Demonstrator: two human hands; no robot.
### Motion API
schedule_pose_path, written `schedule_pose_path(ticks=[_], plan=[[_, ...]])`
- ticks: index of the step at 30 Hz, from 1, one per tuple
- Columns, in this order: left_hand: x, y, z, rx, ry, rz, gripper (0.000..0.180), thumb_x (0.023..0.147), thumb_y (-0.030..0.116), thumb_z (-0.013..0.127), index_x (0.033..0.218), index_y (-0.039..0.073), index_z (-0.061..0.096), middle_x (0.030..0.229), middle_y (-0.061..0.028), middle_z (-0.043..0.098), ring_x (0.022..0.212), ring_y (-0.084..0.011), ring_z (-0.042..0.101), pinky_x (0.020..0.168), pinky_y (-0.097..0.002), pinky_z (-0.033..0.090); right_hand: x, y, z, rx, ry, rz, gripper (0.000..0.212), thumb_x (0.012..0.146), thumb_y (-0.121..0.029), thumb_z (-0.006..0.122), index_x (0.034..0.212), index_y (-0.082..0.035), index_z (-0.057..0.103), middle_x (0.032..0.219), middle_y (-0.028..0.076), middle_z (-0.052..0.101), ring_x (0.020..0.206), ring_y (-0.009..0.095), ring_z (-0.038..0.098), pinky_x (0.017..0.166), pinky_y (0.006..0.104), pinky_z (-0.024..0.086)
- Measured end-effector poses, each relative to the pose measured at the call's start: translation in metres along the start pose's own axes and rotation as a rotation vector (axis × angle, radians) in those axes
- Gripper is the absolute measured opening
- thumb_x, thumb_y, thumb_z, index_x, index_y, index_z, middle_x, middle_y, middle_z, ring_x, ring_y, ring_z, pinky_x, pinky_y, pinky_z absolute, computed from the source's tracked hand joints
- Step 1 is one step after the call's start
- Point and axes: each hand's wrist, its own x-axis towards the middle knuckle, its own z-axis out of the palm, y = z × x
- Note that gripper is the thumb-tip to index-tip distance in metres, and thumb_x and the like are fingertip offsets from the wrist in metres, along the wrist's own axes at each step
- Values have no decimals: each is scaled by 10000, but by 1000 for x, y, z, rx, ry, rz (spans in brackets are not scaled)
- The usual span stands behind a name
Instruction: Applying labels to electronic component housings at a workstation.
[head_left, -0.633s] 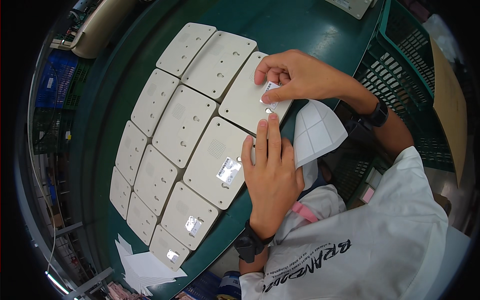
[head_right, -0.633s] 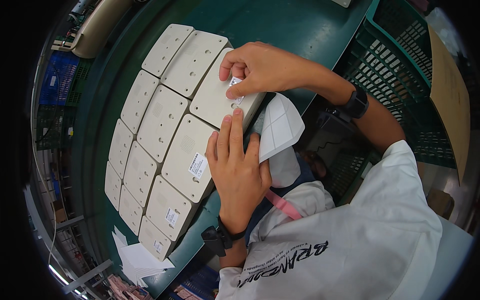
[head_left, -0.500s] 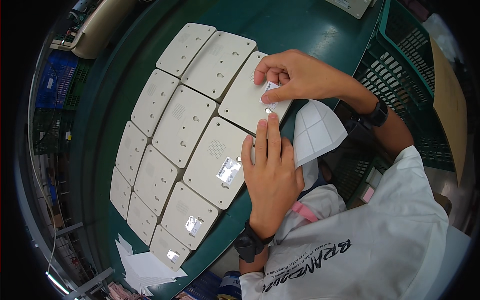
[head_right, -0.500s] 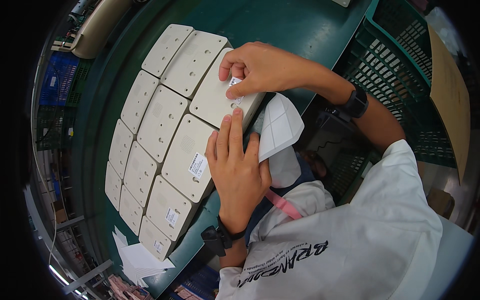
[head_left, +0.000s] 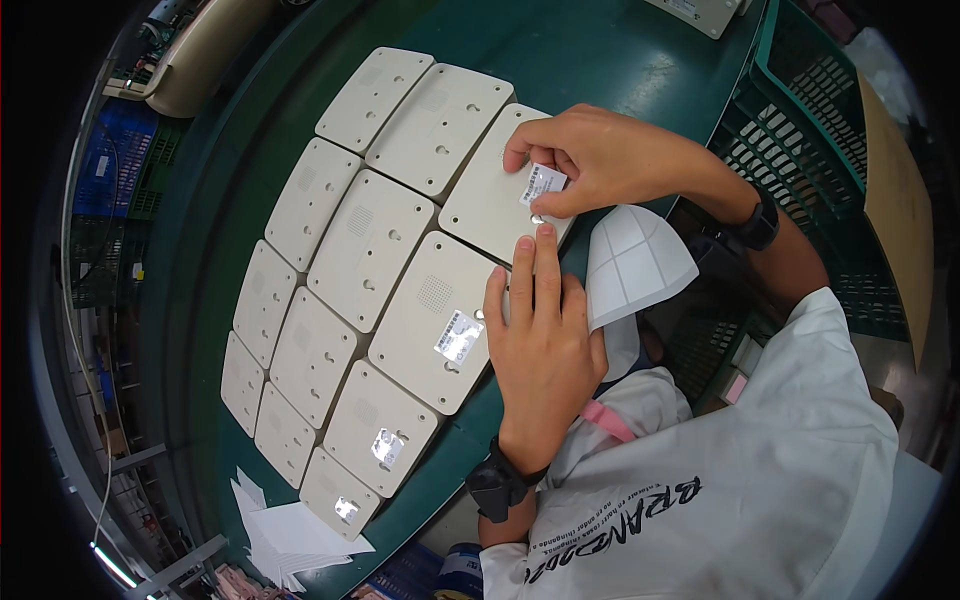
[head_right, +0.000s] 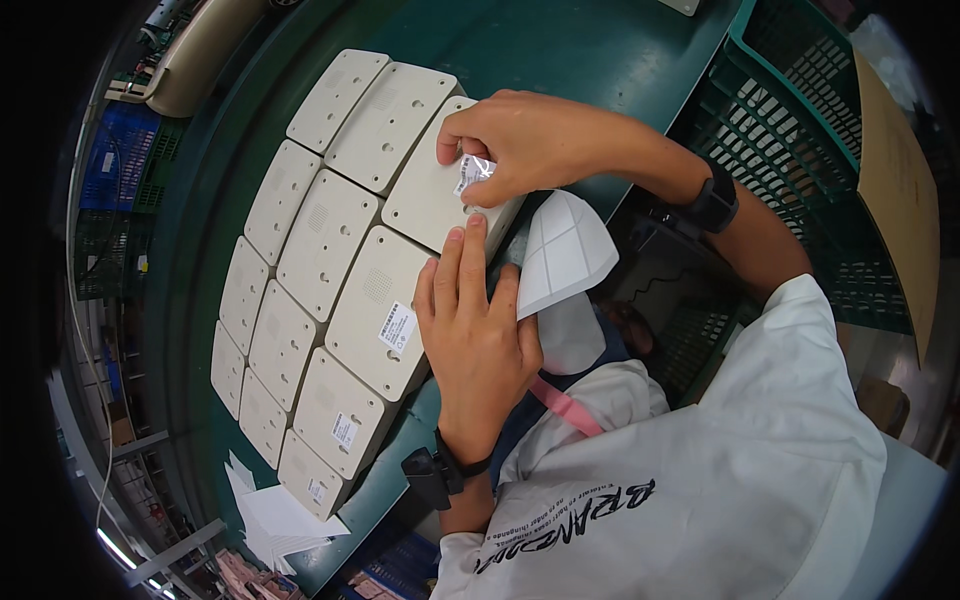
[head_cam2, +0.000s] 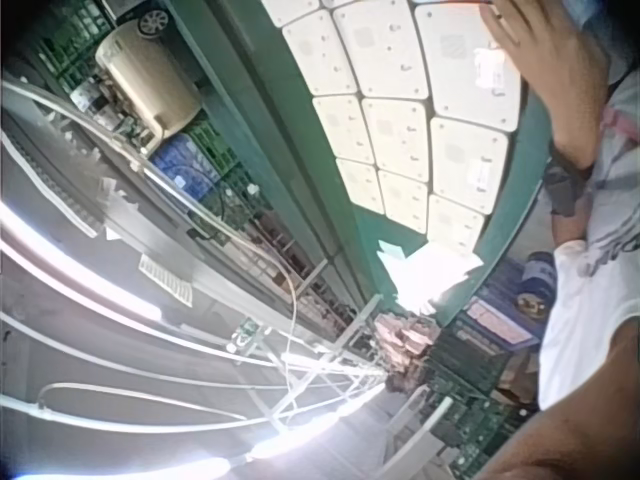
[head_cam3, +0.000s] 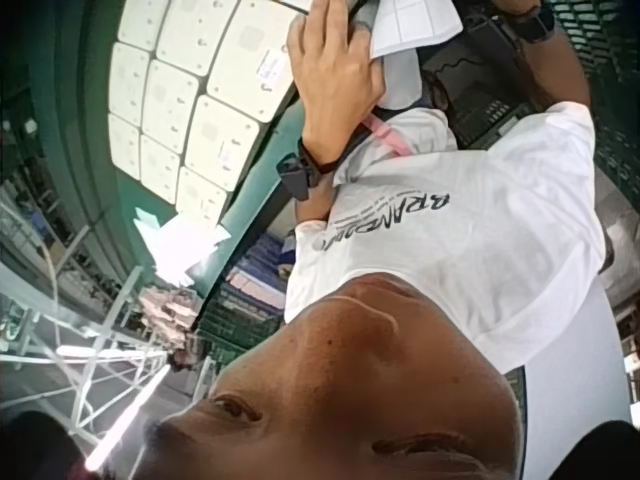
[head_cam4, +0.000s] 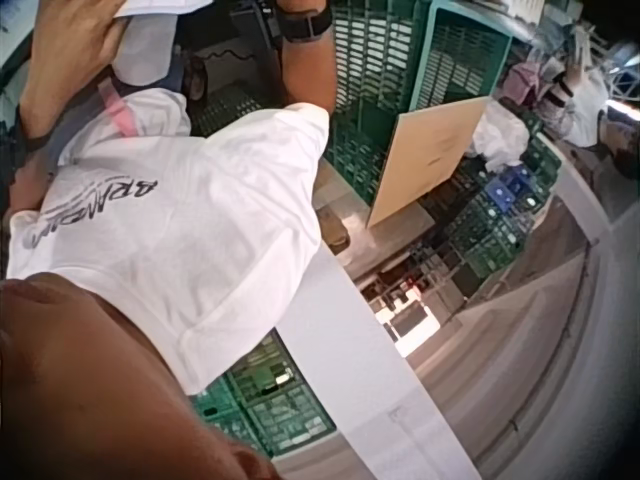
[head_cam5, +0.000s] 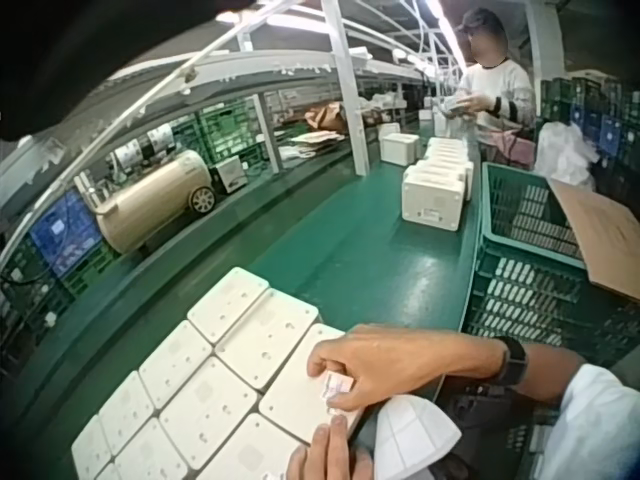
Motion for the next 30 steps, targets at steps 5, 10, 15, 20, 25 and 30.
schedule_pose_path(ticks=[5,10,15,20,25,30], plan=[[0,-1,0,-21,13,7,354,654,95,713,978,-44,675,1502,-242,467,1386,-371,458,1122,-518,333,-2,-5,-7,22,-64,25,403,785,-179,790,1102,7,623,729,47,513,641,159,492,581,307,414],[-1,-1,0,-39,11,8,317,680,86,706,966,-48,676,1503,-248,464,1389,-375,454,1124,-521,330,3,-14,-15,-111,-109,127,438,778,-246,809,1088,-11,608,781,79,593,670,202,559,605,348,451],[-1,-1,1,-56,19,5,277,704,80,693,945,-55,671,1504,-260,458,1394,-380,448,1125,-525,329,15,-21,-19,-365,-151,142,476,774,-341,826,1048,-28,593,804,108,651,715,260,634,635,390,488],[-2,-1,2,-65,28,5,260,716,82,688,932,-60,664,1509,-270,449,1397,-387,443,1129,-527,326,30,-17,-28,-500,-266,313,506,789,-385,826,1034,-16,582,741,116,647,713,287,675,622,389,511],[-5,-2,1,-59,26,10,247,729,84,689,930,-57,661,1518,-270,439,1401,-390,437,1139,-529,319,27,-12,-39,-276,-317,336,495,819,-392,808,1020,-6,572,707,114,646,624,247,680,555,346,516],[-13,-1,-6,-66,9,16,275,732,86,686,980,-34,679,1506,-240,460,1407,-385,426,1152,-507,304,25,-11,-40,39,-311,467,393,882,-326,750,1022,-13,558,676,84,636,526,167,644,487,271,485]])
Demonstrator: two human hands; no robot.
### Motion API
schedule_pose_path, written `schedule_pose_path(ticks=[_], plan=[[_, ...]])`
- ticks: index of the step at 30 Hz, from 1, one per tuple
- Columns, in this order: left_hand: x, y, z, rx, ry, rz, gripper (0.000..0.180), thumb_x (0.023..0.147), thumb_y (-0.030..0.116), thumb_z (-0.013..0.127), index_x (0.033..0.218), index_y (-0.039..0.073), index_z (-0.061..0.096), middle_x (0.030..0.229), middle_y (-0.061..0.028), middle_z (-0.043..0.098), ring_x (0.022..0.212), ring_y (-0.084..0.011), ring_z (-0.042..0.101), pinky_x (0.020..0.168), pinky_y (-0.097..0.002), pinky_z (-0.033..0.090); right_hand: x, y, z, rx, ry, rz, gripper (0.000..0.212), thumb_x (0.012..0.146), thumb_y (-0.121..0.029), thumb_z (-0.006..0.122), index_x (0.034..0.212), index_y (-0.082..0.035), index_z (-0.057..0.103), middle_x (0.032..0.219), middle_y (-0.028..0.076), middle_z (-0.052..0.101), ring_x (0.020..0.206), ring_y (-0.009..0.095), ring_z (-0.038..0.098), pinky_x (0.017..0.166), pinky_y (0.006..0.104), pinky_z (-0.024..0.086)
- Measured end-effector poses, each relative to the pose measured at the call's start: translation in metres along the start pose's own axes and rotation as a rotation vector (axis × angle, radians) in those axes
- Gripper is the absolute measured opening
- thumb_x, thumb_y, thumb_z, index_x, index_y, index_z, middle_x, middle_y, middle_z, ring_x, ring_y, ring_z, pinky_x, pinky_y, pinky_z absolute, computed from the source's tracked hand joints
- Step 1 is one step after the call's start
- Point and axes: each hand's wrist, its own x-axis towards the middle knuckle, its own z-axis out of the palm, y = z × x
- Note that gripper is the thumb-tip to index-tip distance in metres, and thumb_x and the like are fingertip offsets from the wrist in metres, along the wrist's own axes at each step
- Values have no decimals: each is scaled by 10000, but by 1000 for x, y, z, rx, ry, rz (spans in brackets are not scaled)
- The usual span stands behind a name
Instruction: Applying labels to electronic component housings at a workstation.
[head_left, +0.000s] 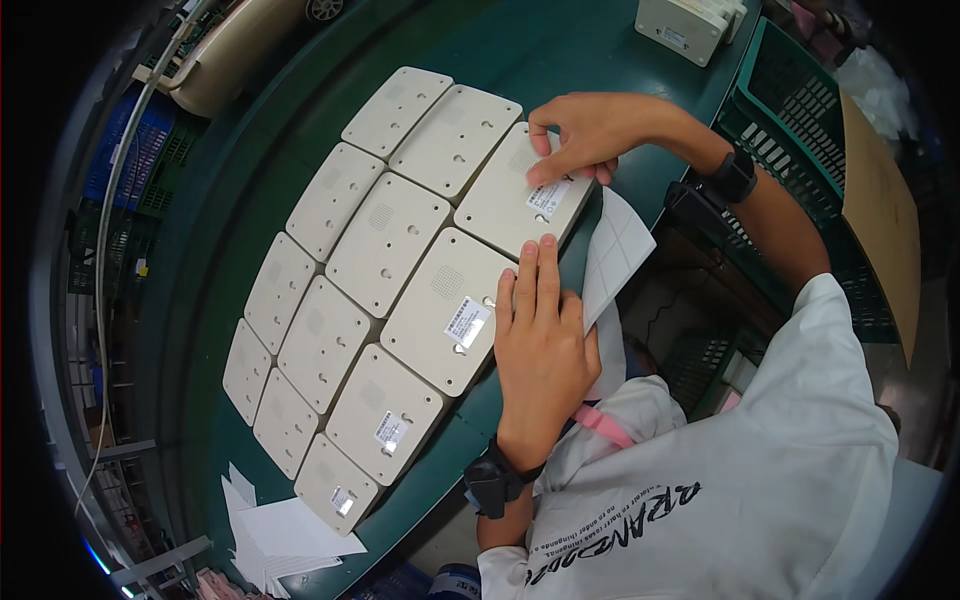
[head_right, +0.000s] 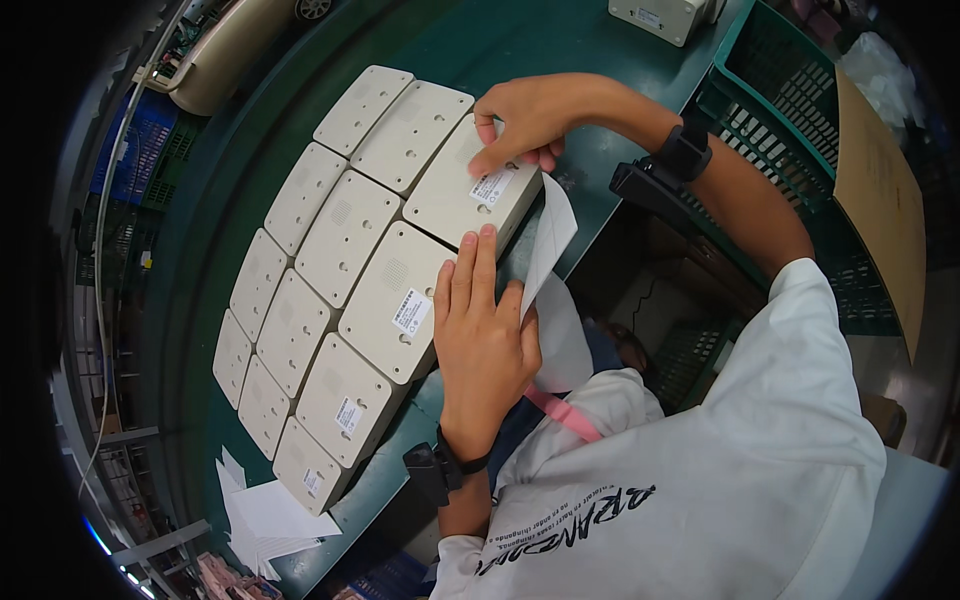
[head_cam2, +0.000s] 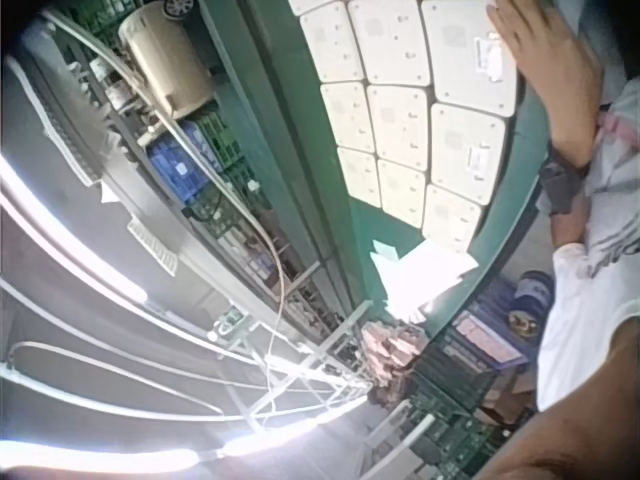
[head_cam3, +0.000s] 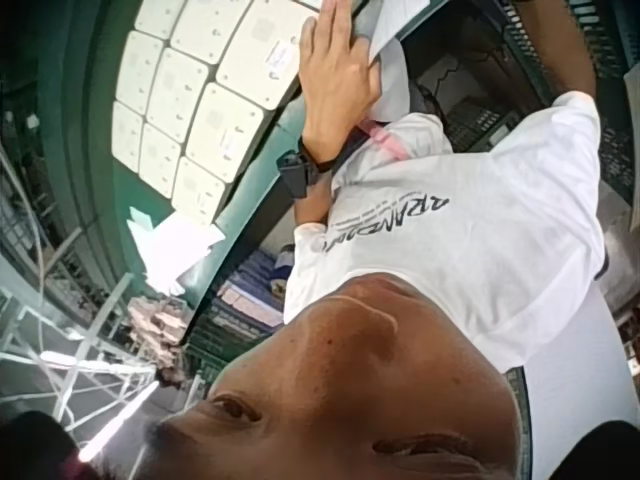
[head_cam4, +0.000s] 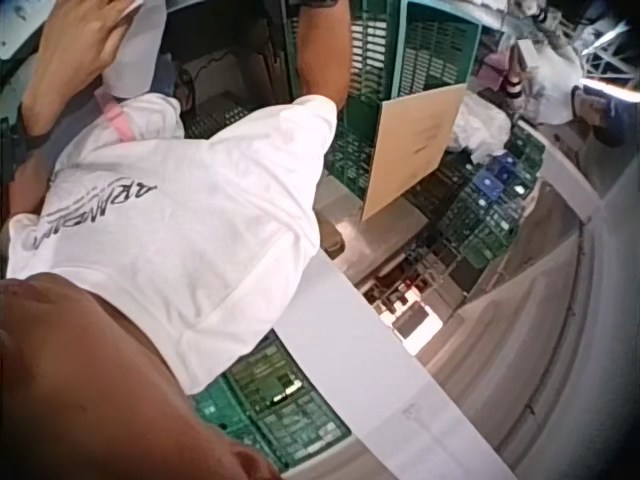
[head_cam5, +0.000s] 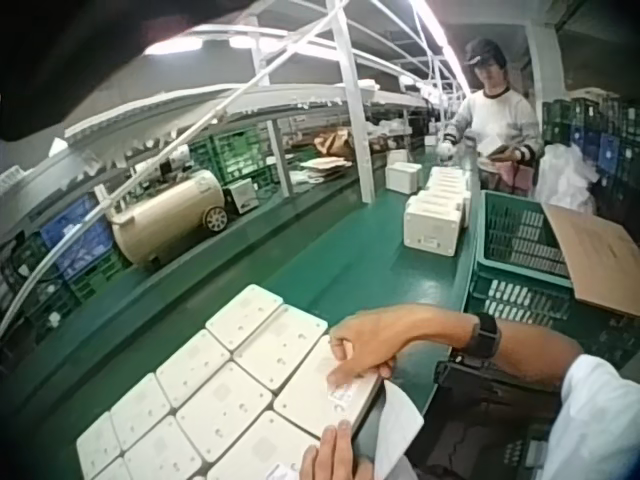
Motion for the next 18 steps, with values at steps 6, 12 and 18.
schedule_pose_path(ticks=[6,12,18], plan=[[-22,0,-16,-138,5,-3,238,803,66,660,1010,-49,681,1438,-247,522,1361,-399,480,1129,-490,352,-3,13,5,207,51,-26,271,919,-198,694,1047,-10,547,649,29,590,512,114,588,482,254,469],[-90,4,-48,-935,148,-457,326,924,60,610,1207,-99,629,1303,-236,623,1218,-351,609,1047,-434,456,-8,31,9,49,26,-274,244,900,-132,686,1073,-19,557,652,-23,526,582,62,487,526,244,416],[-126,-11,-56,-1610,582,-730,505,1025,171,532,1458,-54,403,1359,-190,589,1193,-251,620,1024,-363,480,-10,35,27,283,244,-302,155,890,-68,648,1027,-24,590,667,-54,471,624,34,430,575,225,355]])
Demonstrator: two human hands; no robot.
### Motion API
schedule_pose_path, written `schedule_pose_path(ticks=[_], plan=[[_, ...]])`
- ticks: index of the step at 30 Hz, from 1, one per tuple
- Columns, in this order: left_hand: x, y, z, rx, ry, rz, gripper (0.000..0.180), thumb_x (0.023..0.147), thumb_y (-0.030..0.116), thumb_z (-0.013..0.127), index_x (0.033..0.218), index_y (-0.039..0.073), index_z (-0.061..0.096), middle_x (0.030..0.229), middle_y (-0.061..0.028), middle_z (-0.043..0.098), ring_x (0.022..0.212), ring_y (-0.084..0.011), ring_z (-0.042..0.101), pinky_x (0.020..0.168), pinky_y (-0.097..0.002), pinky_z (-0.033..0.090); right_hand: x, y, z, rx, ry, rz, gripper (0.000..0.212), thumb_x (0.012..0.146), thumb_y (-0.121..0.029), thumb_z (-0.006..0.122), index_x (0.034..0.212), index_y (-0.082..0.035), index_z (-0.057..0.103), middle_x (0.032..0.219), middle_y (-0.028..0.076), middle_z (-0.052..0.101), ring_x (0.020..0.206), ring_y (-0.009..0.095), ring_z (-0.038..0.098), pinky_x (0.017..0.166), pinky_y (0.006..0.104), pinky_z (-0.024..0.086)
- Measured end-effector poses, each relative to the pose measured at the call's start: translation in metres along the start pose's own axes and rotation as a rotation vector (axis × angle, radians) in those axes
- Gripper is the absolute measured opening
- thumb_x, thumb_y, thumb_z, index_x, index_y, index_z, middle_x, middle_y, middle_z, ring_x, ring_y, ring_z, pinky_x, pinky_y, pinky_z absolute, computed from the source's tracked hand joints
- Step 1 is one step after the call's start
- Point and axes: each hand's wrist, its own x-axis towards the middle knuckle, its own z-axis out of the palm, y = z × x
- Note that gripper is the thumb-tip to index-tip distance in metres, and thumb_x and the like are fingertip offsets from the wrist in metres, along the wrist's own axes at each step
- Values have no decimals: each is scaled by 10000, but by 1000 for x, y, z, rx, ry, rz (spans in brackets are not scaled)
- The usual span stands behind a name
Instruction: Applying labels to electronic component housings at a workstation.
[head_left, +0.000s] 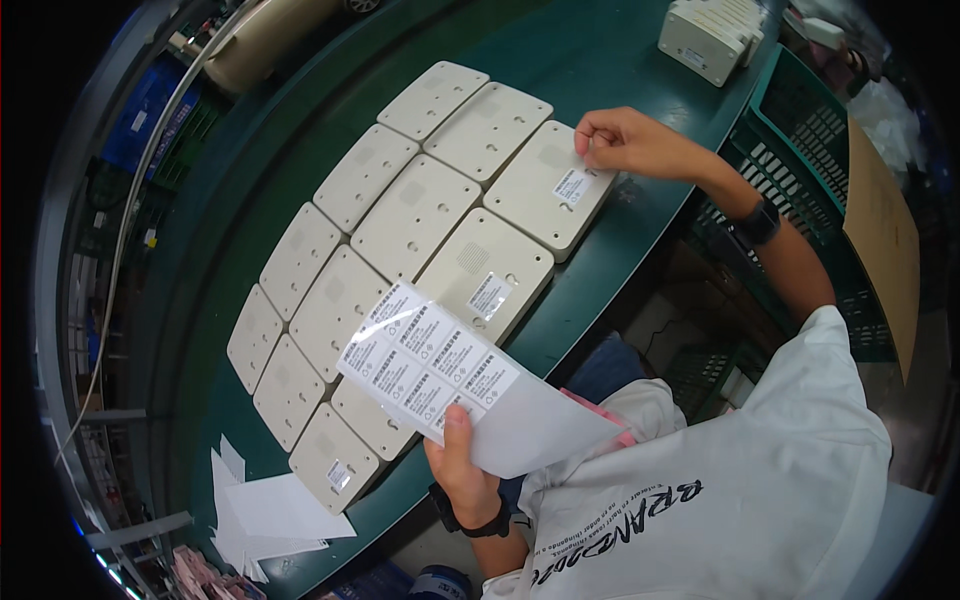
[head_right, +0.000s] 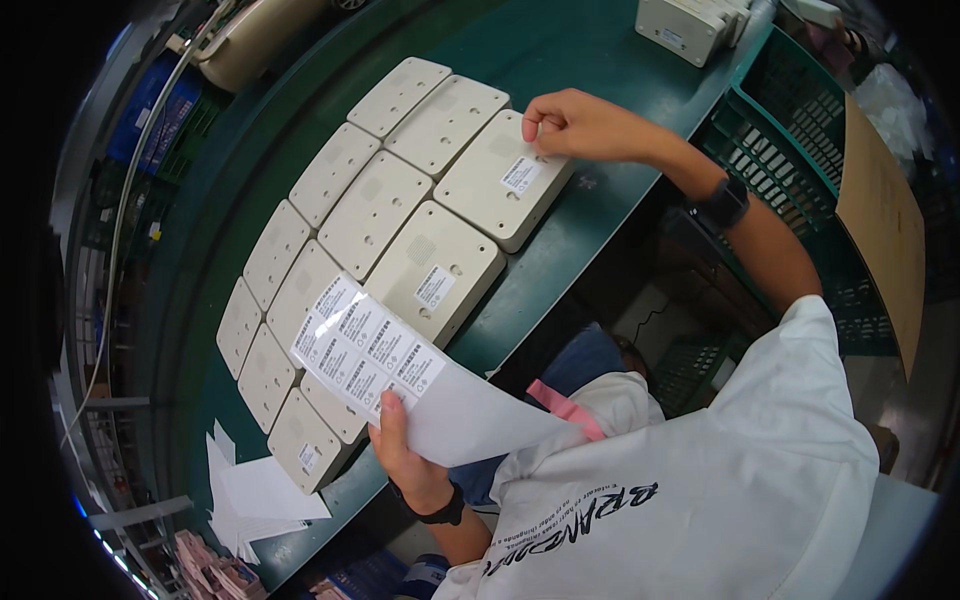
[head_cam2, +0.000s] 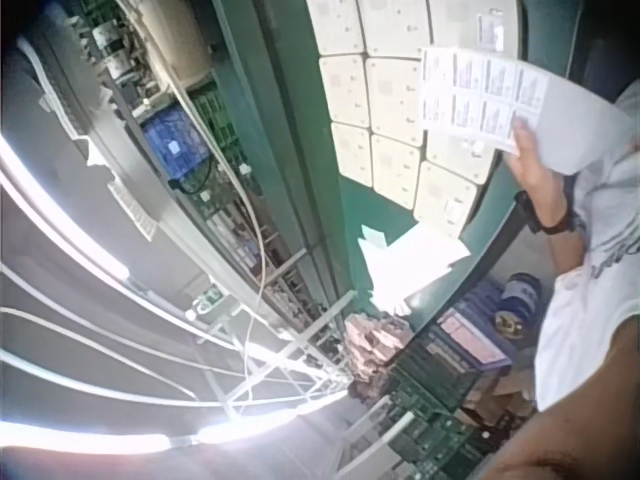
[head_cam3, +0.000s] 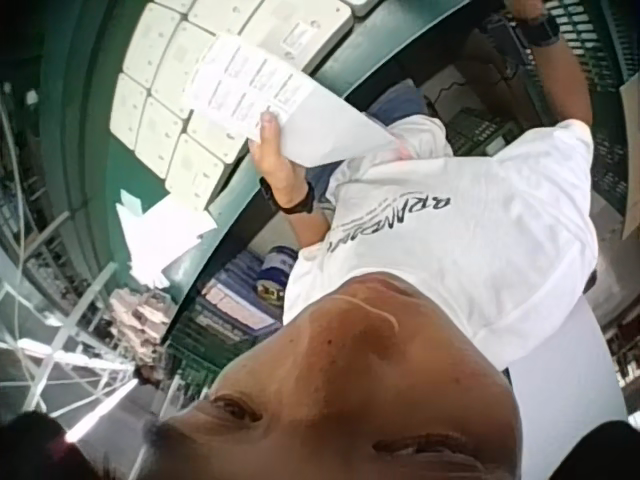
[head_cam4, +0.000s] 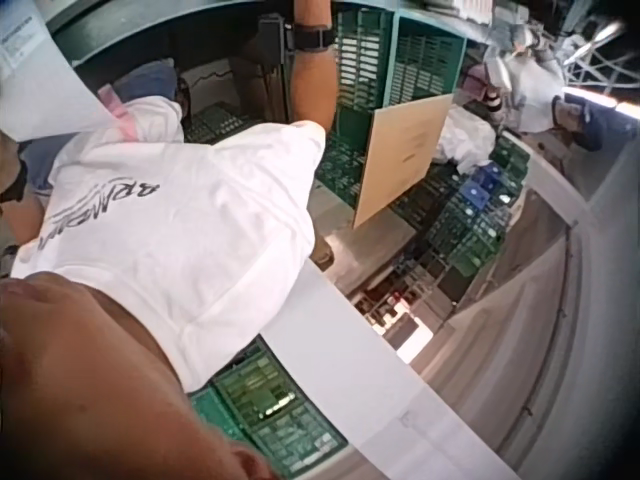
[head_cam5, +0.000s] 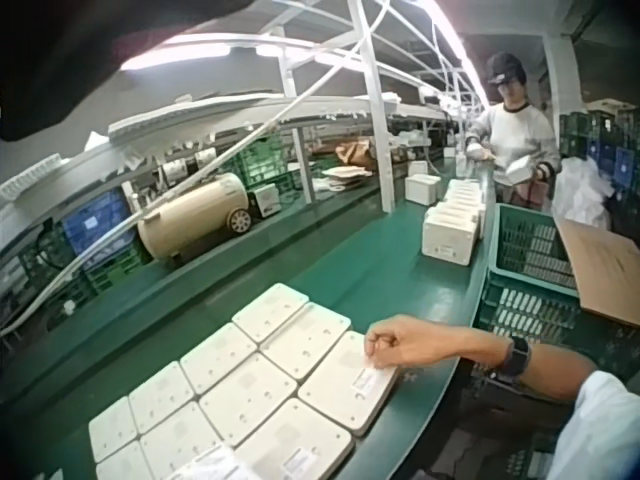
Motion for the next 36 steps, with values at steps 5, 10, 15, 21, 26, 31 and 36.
schedule_pose_path(ticks=[5,10,15,21,26,31,36], plan=[[-2,-2,-3,44,70,-27,498,1029,191,534,1447,-56,423,1349,-180,597,1177,-249,627,1016,-364,488,-12,4,17,-110,26,-61,103,896,-68,637,978,-17,601,669,-58,454,634,25,427,591,219,365],[-5,-9,-6,115,69,-63,498,1028,211,544,1435,-59,443,1330,-170,612,1165,-235,631,1008,-350,490,-17,2,19,-78,165,-25,154,897,-99,661,1024,-25,616,683,-60,460,645,29,430,598,218,367],[-7,-13,-11,137,56,-77,431,1022,207,564,1357,-61,529,1295,-157,635,1135,-224,640,985,-342,495,-25,4,17,-249,168,-52,240,898,-148,698,1103,-44,629,847,-21,537,772,55,495,677,225,409],[-8,-5,1,673,-106,-33,243,979,133,619,1140,-24,713,1293,-161,651,1128,-243,636,982,-331,468,-22,13,17,-184,329,-107,306,907,-203,715,1162,-55,633,1132,51,581,1041,129,558,868,272,467],[13,-10,35,1114,-449,423,225,823,51,693,1041,46,750,1329,-199,628,1192,-350,605,999,-413,453,-40,16,27,-15,235,26,389,902,-232,732,1232,-66,610,1307,84,548,1206,207,527,994,355,458],[44,-25,78,1497,-522,652,396,699,31,710,1086,109,732,1441,-208,547,1347,-394,491,1095,-487,368,-49,14,20,-139,240,-16,550,879,-230,762,1355,-70,537,1416,115,491,1295,245,487,1061,385,429],[81,-53,105,1657,-541,712,413,669,41,699,1077,99,712,1493,-225,489,1398,-409,440,1136,-501,318,-34,27,21,5,189,-55,781,827,-213,793,1492,-55,413,1494,155,432,1367,270,446,1122,388,384]])
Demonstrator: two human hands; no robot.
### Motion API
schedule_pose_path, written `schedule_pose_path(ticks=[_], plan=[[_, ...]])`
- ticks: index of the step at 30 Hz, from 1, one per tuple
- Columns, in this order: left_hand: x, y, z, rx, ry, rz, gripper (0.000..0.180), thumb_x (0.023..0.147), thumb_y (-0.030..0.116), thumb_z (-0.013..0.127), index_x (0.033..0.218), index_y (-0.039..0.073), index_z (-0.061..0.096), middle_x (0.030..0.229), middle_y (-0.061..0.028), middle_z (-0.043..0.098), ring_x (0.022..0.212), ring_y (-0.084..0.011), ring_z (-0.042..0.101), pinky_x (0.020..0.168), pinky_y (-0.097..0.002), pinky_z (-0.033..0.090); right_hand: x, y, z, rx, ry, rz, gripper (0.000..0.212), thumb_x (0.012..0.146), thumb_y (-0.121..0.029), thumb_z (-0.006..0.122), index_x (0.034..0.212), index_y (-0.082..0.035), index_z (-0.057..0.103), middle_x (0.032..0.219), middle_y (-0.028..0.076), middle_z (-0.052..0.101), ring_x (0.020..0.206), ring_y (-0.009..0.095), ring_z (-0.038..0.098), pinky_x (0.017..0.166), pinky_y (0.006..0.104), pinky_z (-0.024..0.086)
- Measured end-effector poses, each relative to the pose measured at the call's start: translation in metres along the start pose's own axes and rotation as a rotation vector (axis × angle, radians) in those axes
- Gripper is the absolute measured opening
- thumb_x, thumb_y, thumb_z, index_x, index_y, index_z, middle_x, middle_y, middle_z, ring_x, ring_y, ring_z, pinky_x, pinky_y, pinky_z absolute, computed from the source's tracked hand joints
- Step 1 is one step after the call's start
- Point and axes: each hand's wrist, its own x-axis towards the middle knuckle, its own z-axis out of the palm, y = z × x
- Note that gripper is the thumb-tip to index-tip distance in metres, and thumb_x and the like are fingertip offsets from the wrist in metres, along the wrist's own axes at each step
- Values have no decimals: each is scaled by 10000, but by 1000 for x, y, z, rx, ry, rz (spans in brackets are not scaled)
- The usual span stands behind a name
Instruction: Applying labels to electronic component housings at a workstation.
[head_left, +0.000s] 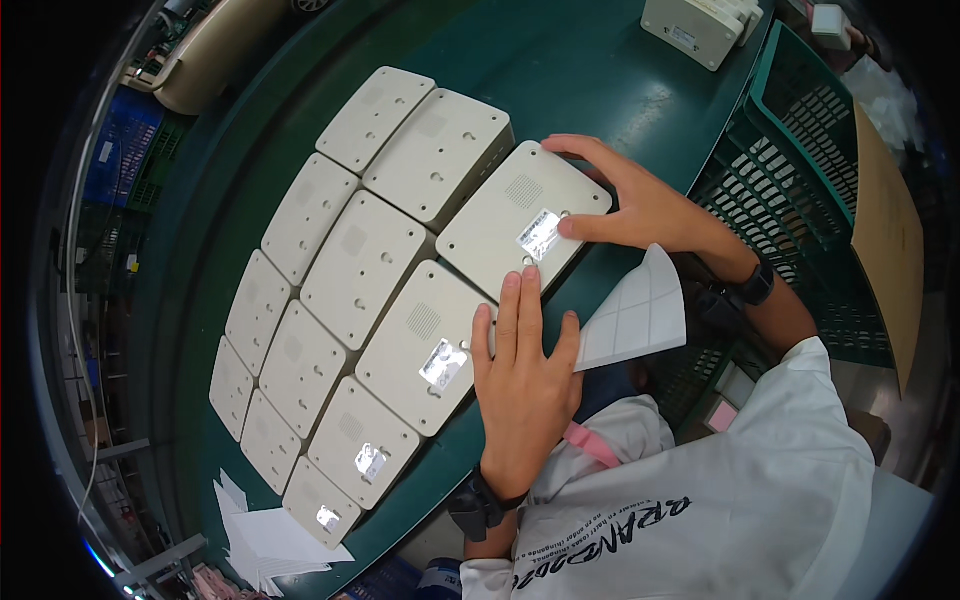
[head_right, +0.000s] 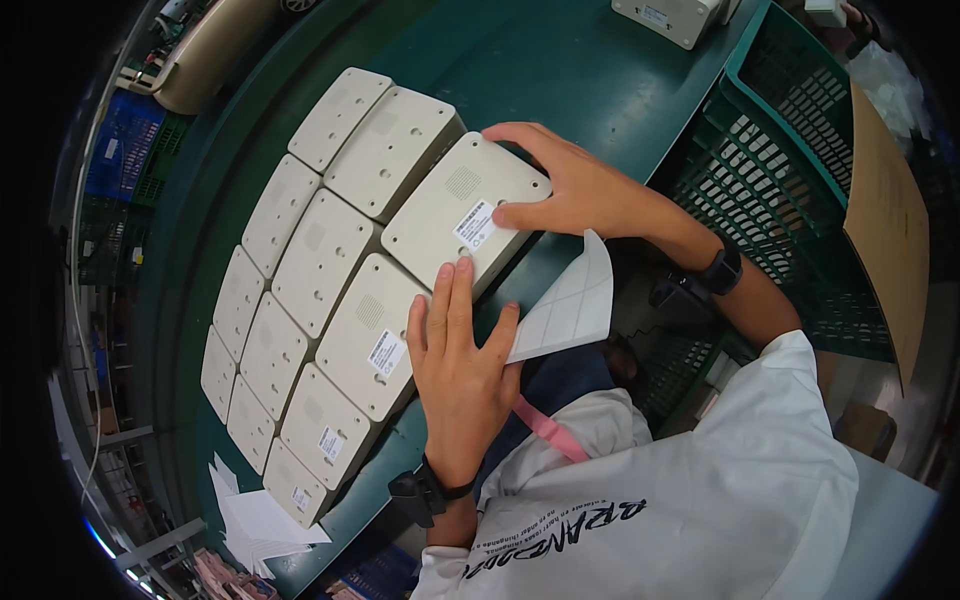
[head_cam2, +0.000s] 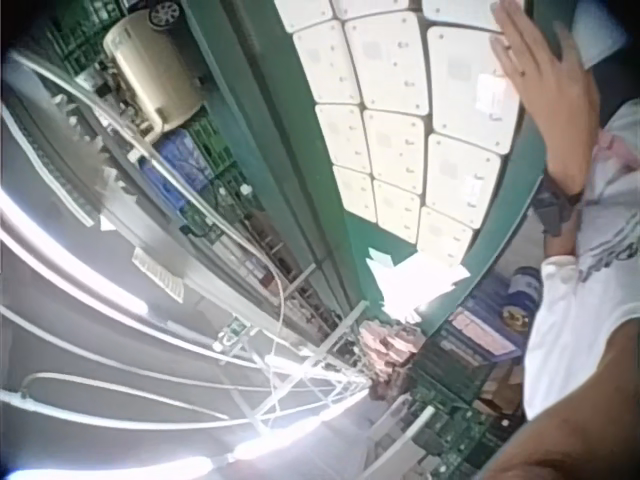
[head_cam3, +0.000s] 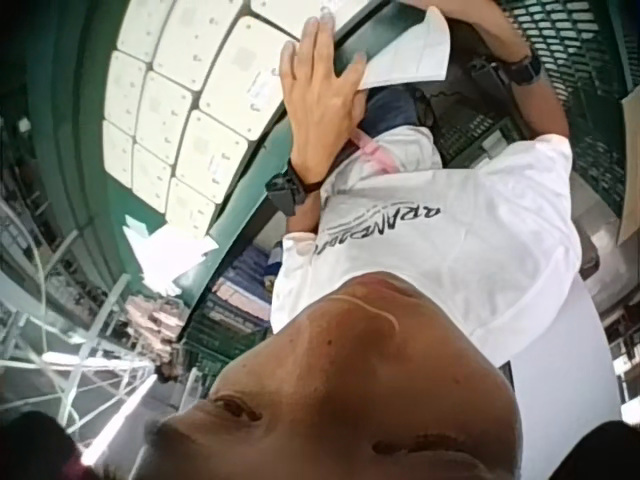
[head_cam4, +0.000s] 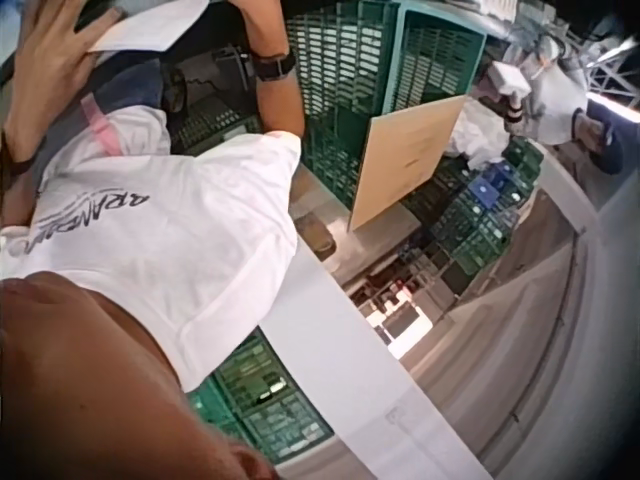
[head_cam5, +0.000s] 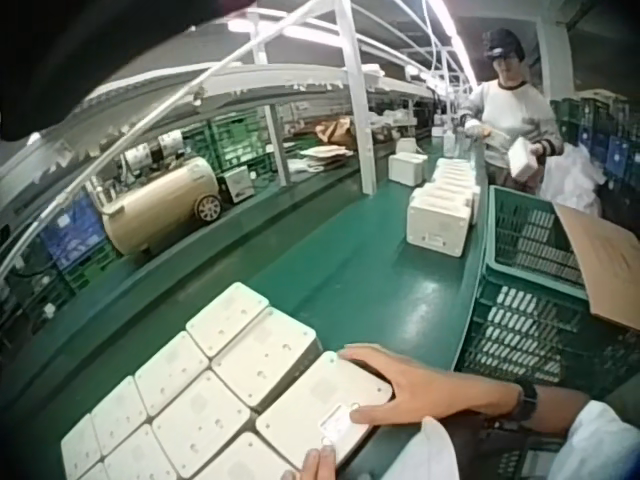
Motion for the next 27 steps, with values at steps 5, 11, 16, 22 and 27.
schedule_pose_path(ticks=[5,11,16,22,27], plan=[[8,-2,8,2,-3,3,206,781,68,628,980,63,681,1460,-232,525,1377,-374,493,1101,-494,384,15,15,-2,-67,-33,-44,911,784,-205,806,1545,-40,335,1523,163,409,1389,273,425,1145,381,358],[8,-8,11,66,-7,14,110,880,68,587,943,76,676,1381,-202,609,1314,-336,570,1093,-444,417,28,24,2,319,-196,19,986,758,-203,808,1572,-34,278,1511,169,426,1392,246,419,1157,365,341],[8,-12,17,187,8,73,104,913,65,573,935,72,675,1332,-180,649,1281,-321,600,1081,-435,438,24,32,1,491,-105,16,790,764,-180,786,1475,-47,468,1495,182,442,1361,263,456,1143,378,356],[3,-15,11,65,27,97,106,918,78,580,888,77,682,1256,-143,698,1237,-287,633,1046,-419,467,11,14,-24,-199,15,-371,408,758,-83,776,1159,-69,700,1273,120,594,1122,270,565,968,376,459],[1,-16,8,-27,86,128,119,915,79,578,860,79,684,1230,-125,713,1216,-267,645,1020,-408,483,0,-1,-20,-292,-50,-425,290,746,-2,782,1025,-70,739,1032,52,650,896,243,566,769,362,481]])
